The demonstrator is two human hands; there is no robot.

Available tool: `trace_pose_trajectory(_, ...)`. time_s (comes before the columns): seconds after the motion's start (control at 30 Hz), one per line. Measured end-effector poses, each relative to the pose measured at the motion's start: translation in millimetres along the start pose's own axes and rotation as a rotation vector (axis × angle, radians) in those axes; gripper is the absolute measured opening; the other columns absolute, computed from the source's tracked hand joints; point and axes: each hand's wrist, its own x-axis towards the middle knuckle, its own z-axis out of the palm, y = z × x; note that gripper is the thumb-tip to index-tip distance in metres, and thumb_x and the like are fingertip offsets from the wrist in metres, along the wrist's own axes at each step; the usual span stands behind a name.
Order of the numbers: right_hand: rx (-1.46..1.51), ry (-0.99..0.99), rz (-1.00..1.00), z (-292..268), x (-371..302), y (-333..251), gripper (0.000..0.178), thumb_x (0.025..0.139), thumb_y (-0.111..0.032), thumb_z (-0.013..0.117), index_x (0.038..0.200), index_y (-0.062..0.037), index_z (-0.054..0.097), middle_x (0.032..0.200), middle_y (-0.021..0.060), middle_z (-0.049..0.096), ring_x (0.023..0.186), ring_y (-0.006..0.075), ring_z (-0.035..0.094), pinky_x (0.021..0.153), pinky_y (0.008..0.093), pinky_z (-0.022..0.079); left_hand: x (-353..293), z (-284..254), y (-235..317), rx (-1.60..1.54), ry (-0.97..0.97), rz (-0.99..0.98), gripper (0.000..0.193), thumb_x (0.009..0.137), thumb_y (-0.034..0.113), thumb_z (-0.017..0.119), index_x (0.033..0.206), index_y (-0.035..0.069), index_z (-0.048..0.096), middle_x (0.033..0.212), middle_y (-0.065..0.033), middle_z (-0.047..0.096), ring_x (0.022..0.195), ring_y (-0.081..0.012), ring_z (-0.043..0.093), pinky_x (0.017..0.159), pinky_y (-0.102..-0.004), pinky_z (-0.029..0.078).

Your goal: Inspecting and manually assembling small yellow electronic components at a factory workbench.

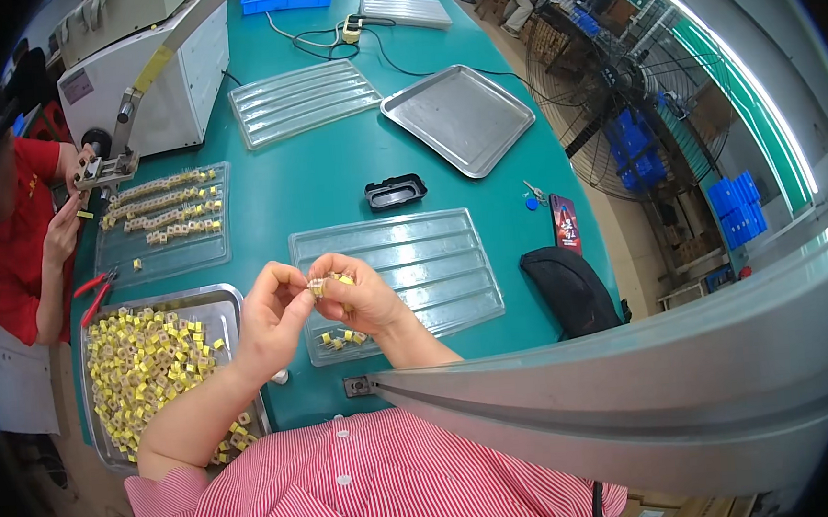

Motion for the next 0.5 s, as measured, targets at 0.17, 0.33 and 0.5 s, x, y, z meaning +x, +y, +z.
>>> trace_pose_trajectory(0.17,-0.07,0.013,-0.023,-0.9,-0.7,-2.3,0.016,0.076,-0.012,0.059,0.087,-0.0033,0.051,0.07,0.0035,0.052,0.046,0.0046,0.04,0.042,0.0171,0.031,2.2,0.0,3.7,0.049,-0.027,-0.001,0.011,0.073,0.001,0.051,0.082,-0.002,0.045,0.079,-0.0072,0.046,0.066,-0.0117,0.05,0.059,-0.0237,0.043)
trace_pose_trajectory(0.33,-0.047,0.007,-0.026,0.9,-0.9,-1.0,0.016,0.076,-0.011,0.059,0.087,-0.0035,0.051,0.07,0.003,0.052,0.047,0.0046,0.04,0.042,0.017,0.032,-0.7,4.2,2.8,0.056,0.031,-0.006,0.01,0.072,-0.001,0.05,0.081,-0.001,0.044,0.078,-0.0078,0.045,0.064,-0.0126,0.05,0.059,-0.0236,0.043)
trace_pose_trajectory(0.5,-0.019,0.012,-0.015,1.8,-0.7,0.3,0.016,0.076,-0.011,0.059,0.087,-0.0035,0.051,0.069,0.0024,0.051,0.047,0.0047,0.041,0.042,0.0166,0.031,-1.1,2.7,4.8,0.071,0.032,0.017,0.01,0.072,-0.001,0.05,0.08,-0.001,0.045,0.077,-0.0081,0.046,0.064,-0.0136,0.051,0.058,-0.0239,0.044)
